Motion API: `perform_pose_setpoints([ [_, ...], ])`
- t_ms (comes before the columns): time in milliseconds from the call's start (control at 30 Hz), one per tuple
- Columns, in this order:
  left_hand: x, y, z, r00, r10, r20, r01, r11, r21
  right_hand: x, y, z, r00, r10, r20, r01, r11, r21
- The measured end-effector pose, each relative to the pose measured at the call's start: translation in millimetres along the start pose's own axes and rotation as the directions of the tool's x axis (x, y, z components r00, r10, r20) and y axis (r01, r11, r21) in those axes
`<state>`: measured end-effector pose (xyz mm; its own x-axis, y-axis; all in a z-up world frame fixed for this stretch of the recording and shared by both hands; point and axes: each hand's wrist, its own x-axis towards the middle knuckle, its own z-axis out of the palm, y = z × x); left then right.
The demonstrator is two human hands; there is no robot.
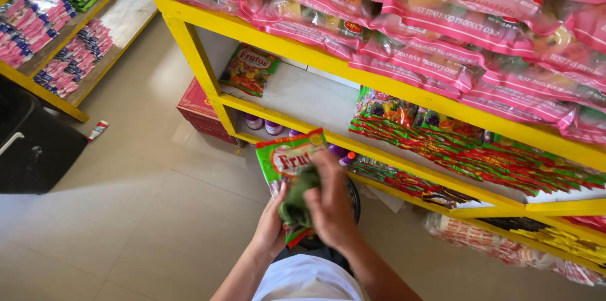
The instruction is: Cleaning individual bags of snacks with a cloth and arranging them on a grocery store shelf.
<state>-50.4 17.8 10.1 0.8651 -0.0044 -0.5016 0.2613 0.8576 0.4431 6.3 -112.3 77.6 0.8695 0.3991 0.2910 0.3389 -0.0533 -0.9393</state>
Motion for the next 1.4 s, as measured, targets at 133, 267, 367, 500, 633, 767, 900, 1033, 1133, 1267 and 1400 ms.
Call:
perform_pose_setpoints([
  [133, 5, -16, -10, 0.991, 0.105, -0.084, -0.098, 0.991, 0.091, -5, 28, 15, 0.974, -0.172, 0.146, 0.225, 0.779, -0.585],
  [267, -11, -14, 7, 0.998, 0.059, -0.029, -0.058, 0.998, 0.04, 16, 54, -6, 0.997, 0.006, 0.071, 0.021, 0.926, -0.377],
  [367, -16, -10, 18, 0.993, 0.051, -0.102, -0.051, 0.999, 0.001, 3, 37, -1, 0.999, -0.014, 0.047, 0.03, 0.933, -0.359],
  [500, -2, -10, 8, 0.981, 0.141, -0.137, -0.132, 0.988, 0.074, -32, 8, 19, 0.975, -0.119, 0.188, 0.181, 0.914, -0.363],
  [633, 4, -19, -1, 0.98, 0.078, -0.184, -0.078, 0.997, 0.008, -14, 31, 8, 0.968, -0.17, 0.183, 0.231, 0.885, -0.403],
  [767, -5, -21, 22, 0.997, 0.077, -0.007, -0.075, 0.991, 0.115, 23, 49, -20, 1.0, -0.008, -0.002, 0.007, 0.951, -0.31],
  [900, -2, -16, 42, 0.995, 0.084, 0.06, -0.09, 0.99, 0.107, 16, 42, -29, 0.999, -0.008, -0.052, -0.013, 0.923, -0.385],
  [1033, 14, -11, 52, 0.995, 0.089, 0.036, -0.094, 0.981, 0.172, -25, 14, -18, 0.999, -0.013, 0.029, 0.024, 0.903, -0.43],
  [1133, 26, -19, 54, 0.997, 0.074, -0.03, -0.064, 0.961, 0.268, -22, 16, -26, 0.995, -0.102, 0.005, 0.092, 0.878, -0.47],
  [1267, 22, -34, 61, 0.989, -0.065, 0.135, 0.04, 0.984, 0.175, 7, 42, -61, 0.975, -0.105, -0.195, 0.015, 0.911, -0.413],
  [1400, 26, -28, 75, 0.98, -0.146, 0.132, 0.119, 0.974, 0.194, -1, 39, -65, 0.962, -0.113, -0.249, -0.029, 0.864, -0.503],
])
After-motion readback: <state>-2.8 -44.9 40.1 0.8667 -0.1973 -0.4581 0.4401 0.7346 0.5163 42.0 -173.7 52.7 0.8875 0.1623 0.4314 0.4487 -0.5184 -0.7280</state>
